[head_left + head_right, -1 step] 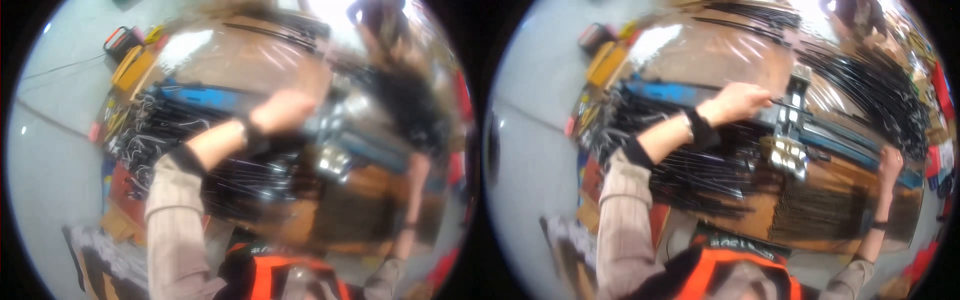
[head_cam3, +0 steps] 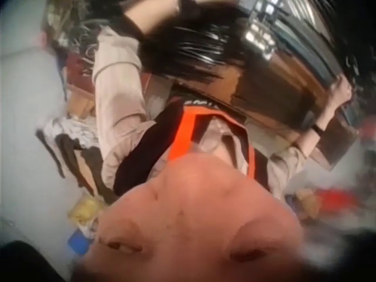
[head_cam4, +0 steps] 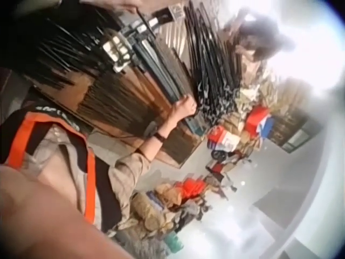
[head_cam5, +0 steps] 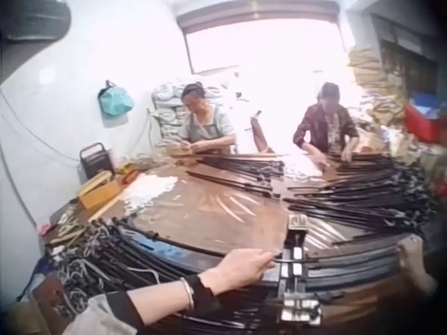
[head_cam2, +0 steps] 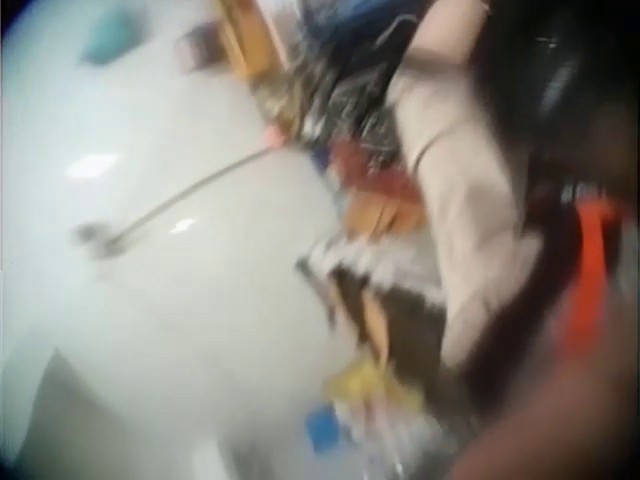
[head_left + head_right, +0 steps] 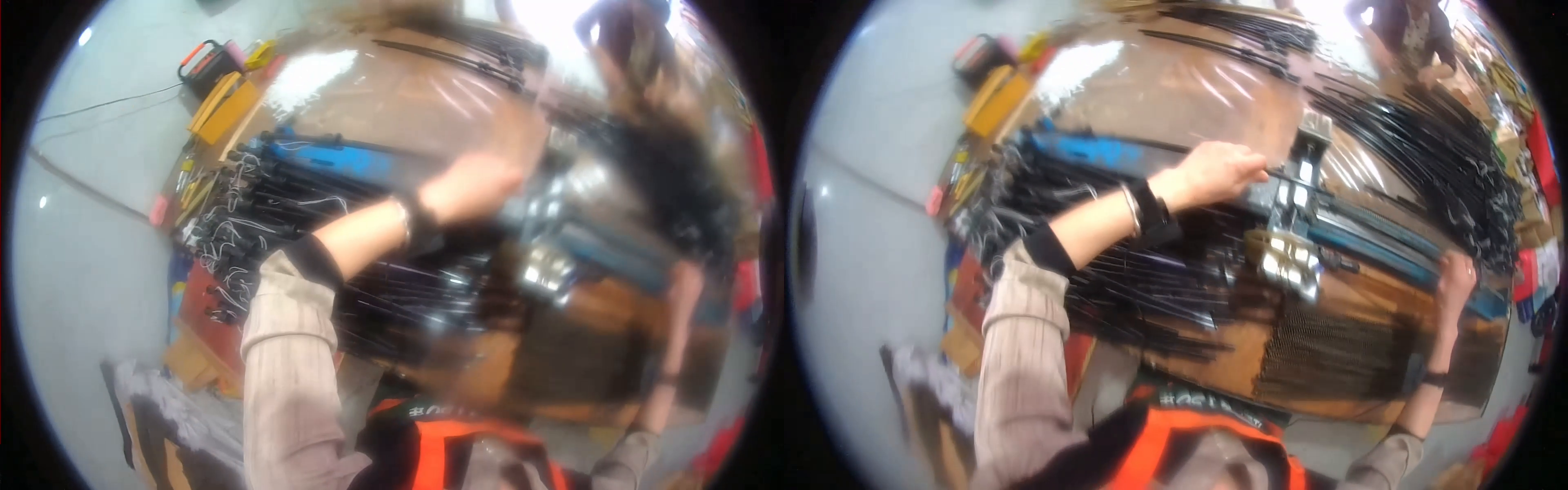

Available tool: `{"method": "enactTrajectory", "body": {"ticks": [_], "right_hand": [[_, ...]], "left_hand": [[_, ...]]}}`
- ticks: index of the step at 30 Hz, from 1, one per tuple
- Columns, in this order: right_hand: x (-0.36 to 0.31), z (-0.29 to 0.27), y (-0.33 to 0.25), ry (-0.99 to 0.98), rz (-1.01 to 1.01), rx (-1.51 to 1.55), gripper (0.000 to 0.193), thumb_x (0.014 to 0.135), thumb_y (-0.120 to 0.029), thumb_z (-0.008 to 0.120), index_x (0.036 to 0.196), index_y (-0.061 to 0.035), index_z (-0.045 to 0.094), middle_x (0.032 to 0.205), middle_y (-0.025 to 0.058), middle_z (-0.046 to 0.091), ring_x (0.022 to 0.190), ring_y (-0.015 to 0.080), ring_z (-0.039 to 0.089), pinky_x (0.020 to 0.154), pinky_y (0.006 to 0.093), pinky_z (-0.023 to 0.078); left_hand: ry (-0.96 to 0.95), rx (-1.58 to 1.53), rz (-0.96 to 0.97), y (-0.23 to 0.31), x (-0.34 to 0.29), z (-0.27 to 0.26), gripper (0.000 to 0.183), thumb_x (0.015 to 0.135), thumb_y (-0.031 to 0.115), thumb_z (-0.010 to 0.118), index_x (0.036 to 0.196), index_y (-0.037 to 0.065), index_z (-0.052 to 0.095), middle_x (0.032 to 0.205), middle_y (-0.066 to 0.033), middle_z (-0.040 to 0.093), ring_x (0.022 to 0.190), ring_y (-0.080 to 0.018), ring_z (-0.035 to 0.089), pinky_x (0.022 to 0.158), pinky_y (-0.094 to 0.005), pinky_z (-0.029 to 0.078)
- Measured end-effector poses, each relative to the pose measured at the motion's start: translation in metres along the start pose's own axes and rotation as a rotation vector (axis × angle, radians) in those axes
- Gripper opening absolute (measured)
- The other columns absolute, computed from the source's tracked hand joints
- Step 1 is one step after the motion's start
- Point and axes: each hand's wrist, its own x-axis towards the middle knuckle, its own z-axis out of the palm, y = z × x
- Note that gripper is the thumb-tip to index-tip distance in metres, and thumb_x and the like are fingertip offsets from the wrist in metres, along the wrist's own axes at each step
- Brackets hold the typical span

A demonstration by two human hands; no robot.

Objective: Sorting and bundling thin metal rods using an alignment fixture.

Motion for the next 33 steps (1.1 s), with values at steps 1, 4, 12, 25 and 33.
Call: {"method": "enactTrajectory", "body": {"ticks": [1, 4, 12, 25, 33], "right_hand": [[0.0, 0.003, 0.003, 0.012, -0.005, 0.016, 0.007, 0.084, -0.002, 0.06, 0.09, -0.0013, 0.061, 0.083, 0.018, 0.061, 0.081, 0.0367, 0.059, 0.071, 0.0437, 0.045], [-0.004, 0.01, -0.002, -0.07, 0.058, 0.003, 0.006, 0.084, -0.001, 0.059, 0.09, -0.0005, 0.06, 0.086, 0.0182, 0.061, 0.083, 0.0364, 0.058, 0.075, 0.0447, 0.044], [-0.015, 0.019, 0.005, -0.018, 0.174, 0.016, 0.013, 0.088, -0.003, 0.06, 0.1, -0.0004, 0.063, 0.096, 0.0174, 0.064, 0.094, 0.0355, 0.059, 0.085, 0.0431, 0.045], [-0.013, -0.014, -0.162, -0.002, 0.002, 0.247, 0.026, 0.087, -0.008, 0.066, 0.113, -0.0058, 0.066, 0.112, 0.0072, 0.069, 0.114, 0.028, 0.059, 0.097, 0.0415, 0.038], [-0.007, -0.013, -0.192, -0.009, 0.1, 0.395, 0.022, 0.088, -0.011, 0.066, 0.109, -0.0043, 0.065, 0.103, 0.0089, 0.069, 0.1, 0.028, 0.061, 0.089, 0.0395, 0.042]], "left_hand": [[-0.009, 0.019, -0.02, 0.003, 0.003, 0.002, 0.015, 0.091, 0.023, 0.06, 0.086, 0.009, 0.061, 0.082, -0.013, 0.065, 0.078, -0.0339, 0.064, 0.068, -0.0448, 0.052], [-0.019, 0.056, -0.075, -0.001, -0.001, 0.008, 0.019, 0.091, 0.026, 0.061, 0.084, 0.008, 0.061, 0.079, -0.0127, 0.064, 0.077, -0.0333, 0.064, 0.067, -0.0446, 0.051], [0.211, 0.007, 0.003, 0.005, -0.003, 0.023, 0.023, 0.091, 0.027, 0.062, 0.077, 0.008, 0.059, 0.077, -0.0127, 0.063, 0.076, -0.0337, 0.063, 0.065, -0.0433, 0.051], [0.05, 0.055, -0.137, 0.015, 0.01, 0.029, 0.017, 0.091, 0.023, 0.058, 0.081, 0.01, 0.06, 0.073, -0.0167, 0.064, 0.069, -0.0396, 0.063, 0.059, -0.0487, 0.049], [0.061, 0.072, -0.13, 0.016, 0.01, 0.027, 0.015, 0.091, 0.021, 0.059, 0.081, 0.01, 0.059, 0.072, -0.0161, 0.064, 0.068, -0.0398, 0.062, 0.057, -0.0483, 0.048]]}}
